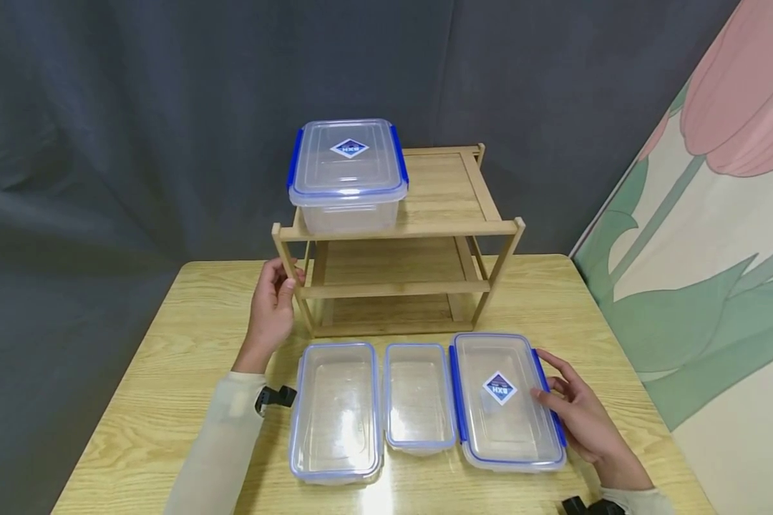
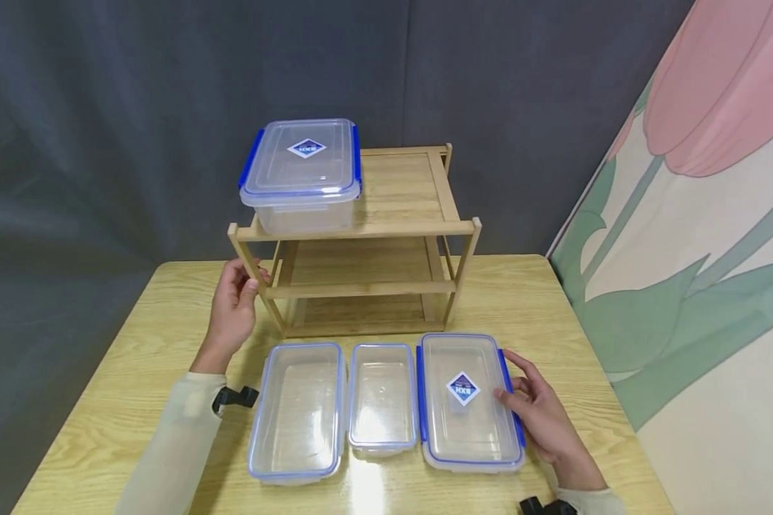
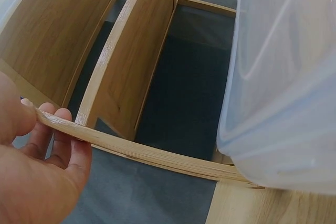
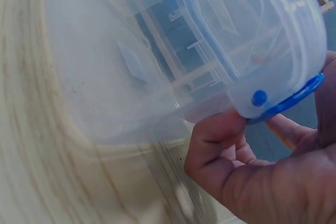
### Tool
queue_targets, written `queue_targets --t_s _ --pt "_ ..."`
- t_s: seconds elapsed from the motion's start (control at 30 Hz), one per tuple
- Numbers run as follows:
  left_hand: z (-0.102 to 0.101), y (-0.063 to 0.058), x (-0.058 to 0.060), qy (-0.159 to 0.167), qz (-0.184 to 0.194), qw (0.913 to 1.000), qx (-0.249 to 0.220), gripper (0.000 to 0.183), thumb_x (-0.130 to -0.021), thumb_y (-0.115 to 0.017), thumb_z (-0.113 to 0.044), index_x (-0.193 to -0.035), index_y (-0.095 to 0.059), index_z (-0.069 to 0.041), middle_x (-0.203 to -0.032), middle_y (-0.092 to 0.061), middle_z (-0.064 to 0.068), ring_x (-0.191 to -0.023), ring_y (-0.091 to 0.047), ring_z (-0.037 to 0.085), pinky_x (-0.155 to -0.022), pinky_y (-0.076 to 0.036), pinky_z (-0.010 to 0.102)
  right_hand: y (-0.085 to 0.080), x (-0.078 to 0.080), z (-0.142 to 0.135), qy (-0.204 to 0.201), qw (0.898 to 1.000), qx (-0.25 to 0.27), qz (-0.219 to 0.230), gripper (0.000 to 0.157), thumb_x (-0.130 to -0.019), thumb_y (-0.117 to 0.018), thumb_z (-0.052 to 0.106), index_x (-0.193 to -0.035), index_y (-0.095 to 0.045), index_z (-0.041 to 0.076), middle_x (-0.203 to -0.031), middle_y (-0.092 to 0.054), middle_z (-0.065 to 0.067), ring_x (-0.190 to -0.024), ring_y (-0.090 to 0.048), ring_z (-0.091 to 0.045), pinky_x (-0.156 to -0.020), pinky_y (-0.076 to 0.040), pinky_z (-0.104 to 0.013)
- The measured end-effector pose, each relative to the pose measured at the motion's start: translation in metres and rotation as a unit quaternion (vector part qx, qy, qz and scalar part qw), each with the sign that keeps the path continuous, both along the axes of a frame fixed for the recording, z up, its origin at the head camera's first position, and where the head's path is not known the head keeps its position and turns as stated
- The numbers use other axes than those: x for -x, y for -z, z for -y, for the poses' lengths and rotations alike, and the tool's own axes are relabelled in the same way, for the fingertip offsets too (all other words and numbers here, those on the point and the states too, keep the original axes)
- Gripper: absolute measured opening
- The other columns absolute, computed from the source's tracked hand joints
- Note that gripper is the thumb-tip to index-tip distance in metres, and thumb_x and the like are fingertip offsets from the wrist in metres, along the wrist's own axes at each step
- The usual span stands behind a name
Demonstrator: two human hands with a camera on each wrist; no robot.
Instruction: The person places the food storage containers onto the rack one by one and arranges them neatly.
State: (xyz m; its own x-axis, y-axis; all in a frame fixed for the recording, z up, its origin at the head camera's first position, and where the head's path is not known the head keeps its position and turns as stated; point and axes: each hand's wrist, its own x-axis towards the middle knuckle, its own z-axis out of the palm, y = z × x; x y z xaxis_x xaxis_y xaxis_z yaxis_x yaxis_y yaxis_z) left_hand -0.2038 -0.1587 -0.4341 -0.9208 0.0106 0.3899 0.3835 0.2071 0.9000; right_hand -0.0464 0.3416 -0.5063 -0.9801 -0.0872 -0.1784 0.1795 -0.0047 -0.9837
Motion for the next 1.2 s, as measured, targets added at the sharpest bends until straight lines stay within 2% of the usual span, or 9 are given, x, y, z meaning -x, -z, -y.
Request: queue_targets --t_s 0.5,0.9,1.2 --pt "0.002 0.004 0.001 0.002 0.001 1.0 0.0 0.031 -0.112 -0.041 -0.004 -0.142 -0.047 0.002 -0.123 -0.06 0.026 -0.115 -0.059 0.031 -0.1 -0.046 0.02 -0.003 0.0 -0.003 0.005 0.999 0.032 -0.033 0.073 -0.104 -0.059 -0.005 -0.166 -0.03 0.021 -0.108 -0.066 0.003 -0.086 -0.076 -0.017 -0.067 -0.065 -0.041" --pt "0.002 0.002 0.0 0.003 -0.007 0.9999 0.009 0.03 -0.113 -0.041 -0.005 -0.141 -0.048 0.002 -0.122 -0.061 0.027 -0.114 -0.06 0.031 -0.1 -0.047 0.019 -0.01 0.002 0.0 0.041 0.998 0.023 -0.048 0.072 -0.101 -0.061 -0.009 -0.162 -0.038 0.021 -0.102 -0.064 0.004 -0.075 -0.075 -0.015 -0.059 -0.064 -0.041" --pt "0.001 0.0 -0.001 -0.001 -0.004 1.0 0.009 0.031 -0.112 -0.042 -0.005 -0.141 -0.048 0.005 -0.12 -0.061 0.025 -0.114 -0.059 0.029 -0.1 -0.046 0.019 -0.026 -0.001 0.004 0.068 0.994 0.053 -0.072 0.072 -0.098 -0.06 -0.014 -0.16 -0.042 0.019 -0.101 -0.067 0.006 -0.077 -0.075 -0.011 -0.059 -0.064 -0.036"
